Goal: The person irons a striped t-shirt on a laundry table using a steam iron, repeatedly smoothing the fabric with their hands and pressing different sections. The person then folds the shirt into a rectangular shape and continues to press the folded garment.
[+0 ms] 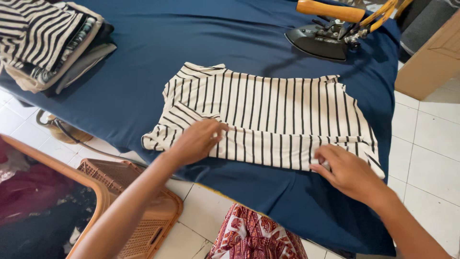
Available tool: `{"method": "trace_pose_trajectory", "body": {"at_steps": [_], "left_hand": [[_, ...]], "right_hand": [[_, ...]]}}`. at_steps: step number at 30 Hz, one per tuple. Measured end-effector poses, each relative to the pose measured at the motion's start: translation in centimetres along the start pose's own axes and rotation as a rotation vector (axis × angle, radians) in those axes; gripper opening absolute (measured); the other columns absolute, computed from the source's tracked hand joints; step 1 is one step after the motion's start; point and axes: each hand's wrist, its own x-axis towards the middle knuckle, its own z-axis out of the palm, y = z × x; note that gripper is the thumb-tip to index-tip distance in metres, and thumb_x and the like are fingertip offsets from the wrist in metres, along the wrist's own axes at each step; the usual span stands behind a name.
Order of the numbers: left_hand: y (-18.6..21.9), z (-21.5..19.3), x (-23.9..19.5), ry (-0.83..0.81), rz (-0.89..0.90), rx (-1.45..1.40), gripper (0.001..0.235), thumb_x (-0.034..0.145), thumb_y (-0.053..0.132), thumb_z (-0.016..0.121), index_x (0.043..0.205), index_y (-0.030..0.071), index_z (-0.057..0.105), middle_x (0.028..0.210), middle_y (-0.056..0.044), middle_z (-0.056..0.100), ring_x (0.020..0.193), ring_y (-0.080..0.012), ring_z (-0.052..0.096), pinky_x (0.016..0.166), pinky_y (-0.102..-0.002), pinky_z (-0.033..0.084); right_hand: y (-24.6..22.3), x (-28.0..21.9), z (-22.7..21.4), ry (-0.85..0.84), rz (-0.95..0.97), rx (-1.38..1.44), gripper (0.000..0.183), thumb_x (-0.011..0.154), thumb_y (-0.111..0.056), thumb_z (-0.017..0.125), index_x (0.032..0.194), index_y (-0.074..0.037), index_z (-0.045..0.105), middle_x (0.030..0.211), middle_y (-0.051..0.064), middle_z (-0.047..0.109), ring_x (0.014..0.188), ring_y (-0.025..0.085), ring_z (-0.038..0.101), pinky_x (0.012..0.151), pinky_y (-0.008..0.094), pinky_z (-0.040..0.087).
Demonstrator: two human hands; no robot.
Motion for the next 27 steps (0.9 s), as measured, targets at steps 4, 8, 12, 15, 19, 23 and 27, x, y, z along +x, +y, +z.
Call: {"method": "trace_pose_trajectory", "body": {"at_steps": [4, 8, 12, 15, 19, 23, 27], "left_hand": [[0.1, 3.2, 3.3, -0.025, 0.056, 0.008, 0.028, 0.098, 0.029, 0.064, 0.123, 0.018, 0.064, 0.114, -0.007, 0.063, 0.113, -0.0277, 0.058, 0.097, -0.043, 0.044], [-0.6, 3.2, 3.5, 0.026, 0.093, 0.073, 0.038, 0.091, 0.036, 0.071, 0.125, 0.019, 0.065, 0.129, -0.012, 0.057, 0.119, -0.0355, 0.050, 0.100, -0.052, 0.037], [-2.4, 0.7, 3.0, -0.092, 0.205, -0.182, 0.045, 0.088, 0.033, 0.074, 0.128, 0.015, 0.066, 0.140, -0.015, 0.056, 0.129, -0.0375, 0.048, 0.104, -0.050, 0.038], [-5.1, -1.0, 4.7, -0.075, -0.273, -0.313, 0.035, 0.093, 0.032, 0.067, 0.126, 0.020, 0.066, 0.127, -0.003, 0.067, 0.121, -0.0232, 0.066, 0.105, -0.040, 0.055], [-10.5, -2.1, 10.3, 0.212, -0.075, 0.167, 0.036, 0.098, 0.011, 0.064, 0.133, 0.016, 0.066, 0.138, -0.004, 0.067, 0.129, -0.0273, 0.060, 0.110, -0.044, 0.047], [-14.1, -0.8, 16.9, 0.317, 0.132, 0.534, 0.069, 0.076, 0.009, 0.067, 0.144, 0.015, 0.055, 0.150, -0.005, 0.053, 0.135, -0.0295, 0.056, 0.106, -0.049, 0.044], [-14.4, -0.6, 19.4, -0.074, -0.050, 0.458, 0.083, 0.075, 0.010, 0.068, 0.152, 0.024, 0.041, 0.154, -0.001, 0.041, 0.136, -0.0318, 0.047, 0.097, -0.048, 0.044]], "right_hand": [[0.4, 3.8, 1.0, -0.057, 0.082, -0.050, 0.030, 0.096, -0.042, 0.058, 0.100, -0.013, 0.063, 0.096, 0.004, 0.068, 0.088, 0.025, 0.068, 0.076, 0.041, 0.056], [3.6, 5.6, 1.0, -0.008, 0.166, -0.199, 0.032, 0.095, -0.045, 0.059, 0.097, -0.014, 0.063, 0.098, 0.005, 0.065, 0.095, 0.024, 0.065, 0.075, 0.042, 0.056], [6.3, 5.9, -0.6, -0.052, 0.199, -0.182, 0.027, 0.094, -0.040, 0.062, 0.100, -0.014, 0.064, 0.104, 0.003, 0.066, 0.101, 0.025, 0.064, 0.082, 0.043, 0.055], [7.6, 7.3, -2.2, -0.052, 0.221, -0.222, 0.025, 0.093, -0.036, 0.064, 0.108, -0.016, 0.064, 0.112, 0.002, 0.066, 0.108, 0.025, 0.064, 0.085, 0.042, 0.056], [9.9, 13.1, -3.0, 0.093, 0.074, -0.302, 0.036, 0.089, -0.028, 0.067, 0.122, -0.015, 0.062, 0.126, 0.006, 0.062, 0.116, 0.031, 0.060, 0.092, 0.045, 0.053], [12.6, 20.2, -1.4, 0.178, -0.045, -0.380, 0.057, 0.082, -0.017, 0.065, 0.137, -0.012, 0.055, 0.141, 0.011, 0.054, 0.125, 0.037, 0.051, 0.089, 0.054, 0.046], [14.6, 22.4, -0.1, -0.011, 0.078, -0.379, 0.051, 0.088, -0.016, 0.058, 0.138, -0.020, 0.054, 0.138, 0.005, 0.055, 0.130, 0.031, 0.048, 0.100, 0.056, 0.039]]}}
